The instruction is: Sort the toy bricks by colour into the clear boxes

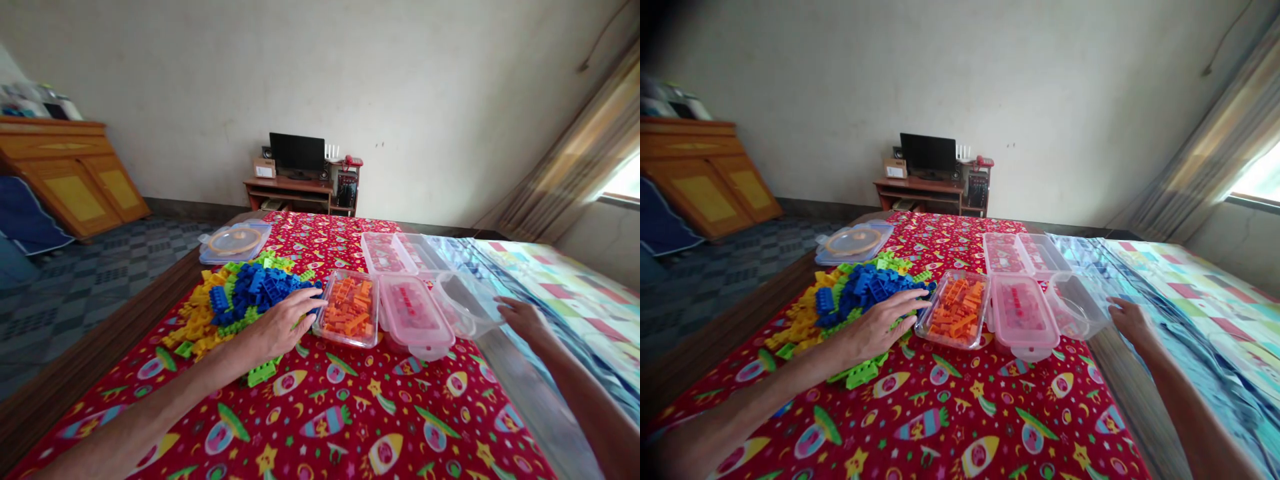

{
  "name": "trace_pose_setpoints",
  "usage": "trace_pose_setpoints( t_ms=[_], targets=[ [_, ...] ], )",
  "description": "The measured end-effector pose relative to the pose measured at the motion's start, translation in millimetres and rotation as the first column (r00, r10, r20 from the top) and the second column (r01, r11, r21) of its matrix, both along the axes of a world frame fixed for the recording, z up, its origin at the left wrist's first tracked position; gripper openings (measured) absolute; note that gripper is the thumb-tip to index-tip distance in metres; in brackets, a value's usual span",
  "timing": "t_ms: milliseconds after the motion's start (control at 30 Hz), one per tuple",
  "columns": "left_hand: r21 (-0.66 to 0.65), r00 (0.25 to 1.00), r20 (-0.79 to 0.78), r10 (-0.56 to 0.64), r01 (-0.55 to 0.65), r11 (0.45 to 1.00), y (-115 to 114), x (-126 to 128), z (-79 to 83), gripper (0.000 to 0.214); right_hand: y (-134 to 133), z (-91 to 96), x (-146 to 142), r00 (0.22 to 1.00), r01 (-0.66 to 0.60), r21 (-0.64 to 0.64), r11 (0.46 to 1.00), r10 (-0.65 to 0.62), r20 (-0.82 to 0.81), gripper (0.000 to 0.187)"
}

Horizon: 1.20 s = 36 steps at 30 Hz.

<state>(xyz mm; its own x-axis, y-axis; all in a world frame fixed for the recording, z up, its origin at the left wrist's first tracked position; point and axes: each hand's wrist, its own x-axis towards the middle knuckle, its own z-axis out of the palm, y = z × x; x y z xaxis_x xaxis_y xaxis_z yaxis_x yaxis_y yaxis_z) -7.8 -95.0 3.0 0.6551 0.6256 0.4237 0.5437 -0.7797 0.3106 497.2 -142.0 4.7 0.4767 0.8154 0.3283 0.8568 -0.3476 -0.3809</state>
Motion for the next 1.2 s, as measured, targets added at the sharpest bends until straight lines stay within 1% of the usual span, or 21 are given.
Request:
trace_pose_setpoints(
  t_ms=[67, 100, 133, 200, 233, 333, 400, 467, 533, 600, 667, 700, 767, 800, 833, 900, 1000, 1100, 1200],
  targets=[
    [-0.044, 1.000, 0.012, 0.014, -0.014, 0.999, -1, 6, -6.7, 0.038, -6, 5.6, -4, 0.993, -0.060, -0.061, 0.996, 0.053, -0.103, 0.022],
    [-0.071, 0.999, 0.026, 0.027, -0.025, 0.997, -2, 9, -9.9, 0.039, -9, 9.3, -8, 0.990, -0.083, -0.086, 0.993, 0.071, -0.124, 0.021],
    [-0.100, 0.998, 0.050, 0.039, -0.033, 0.994, -1, 12, -12.8, 0.040, -12, 13.2, -11, 0.990, -0.098, -0.109, 0.989, 0.085, -0.112, 0.020],
    [-0.175, 0.992, 0.106, 0.065, -0.046, 0.984, 1, 18, -17.7, 0.043, -18, 20.8, -21, 0.994, -0.105, -0.145, 0.984, 0.100, -0.038, 0.021],
    [-0.214, 0.988, 0.131, 0.083, -0.054, 0.975, 3, 20, -19.4, 0.044, -20, 24.2, -26, 0.996, -0.086, -0.152, 0.985, 0.090, 0.018, 0.023],
    [-0.328, 0.972, 0.170, 0.163, -0.100, 0.939, 11, 26, -21.8, 0.048, -21, 31.1, -41, 0.979, 0.043, -0.137, 0.990, -0.015, 0.201, 0.030],
    [-0.429, 0.958, 0.191, 0.216, -0.116, 0.896, 15, 29, -21.5, 0.050, -19, 32.9, -47, 0.963, 0.076, -0.148, 0.986, -0.034, 0.268, 0.033],
    [-0.563, 0.940, 0.229, 0.253, -0.084, 0.822, 16, 31, -20.4, 0.055, -14, 32.2, -48, 0.958, 0.069, -0.187, 0.980, -0.013, 0.287, 0.036],
    [-0.701, 0.915, 0.280, 0.289, -0.010, 0.713, 13, 32, -18.9, 0.066, -10, 29.9, -44, 0.964, 0.042, -0.204, 0.978, 0.014, 0.266, 0.039],
    [-0.802, 0.886, 0.329, 0.326, 0.080, 0.592, 6, 32, -16.6, 0.078, -8, 26.8, -38, 0.974, -0.017, -0.189, 0.982, 0.059, 0.218, 0.045],
    [-0.859, 0.861, 0.360, 0.359, 0.156, 0.488, -2, 32, -14.0, 0.084, -7, 24.2, -32, 0.983, -0.061, -0.149, 0.987, 0.085, 0.165, 0.049],
    [-0.876, 0.852, 0.370, 0.370, 0.187, 0.445, -6, 32, -12.9, 0.084, -6, 23.3, -31, 0.986, -0.073, -0.128, 0.989, 0.092, 0.143, 0.050],
    [-0.894, 0.836, 0.388, 0.387, 0.240, 0.377, -11, 33, -12.1, 0.083, -5, 22.3, -29, 0.989, -0.085, -0.097, 0.992, 0.096, 0.114, 0.050],
    [-0.898, 0.831, 0.396, 0.391, 0.263, 0.352, -13, 33, -12.5, 0.083, -4, 22.0, -29, 0.989, -0.093, -0.093, 0.991, 0.102, 0.108, 0.050],
    [-0.899, 0.825, 0.406, 0.393, 0.282, 0.336, -13, 33, -13.5, 0.083, -3, 21.9, -29, 0.988, -0.103, -0.097, 0.990, 0.113, 0.107, 0.050],
    [-0.896, 0.818, 0.420, 0.394, 0.305, 0.324, -13, 33, -16.4, 0.084, 0, 21.5, -28, 0.987, -0.103, -0.114, 0.988, 0.116, 0.114, 0.049],
    [-0.892, 0.824, 0.422, 0.379, 0.303, 0.335, -12, 33, -19.6, 0.078, 1, 20.3, -27, 0.983, -0.079, -0.112, 0.991, 0.096, 0.155, 0.049],
    [-0.897, 0.848, 0.389, 0.361, 0.258, 0.360, -12, 31, -16.6, 0.064, 2, 19.4, -32, 0.966, -0.092, -0.034, 0.995, 0.097, 0.241, 0.048],
    [-0.907, 0.916, 0.269, 0.296, 0.137, 0.399, -13, 28, -7.0, 0.046, 7, 21.4, -51, 0.962, -0.132, 0.125, 0.983, 0.097, 0.257, 0.043]
  ],
)
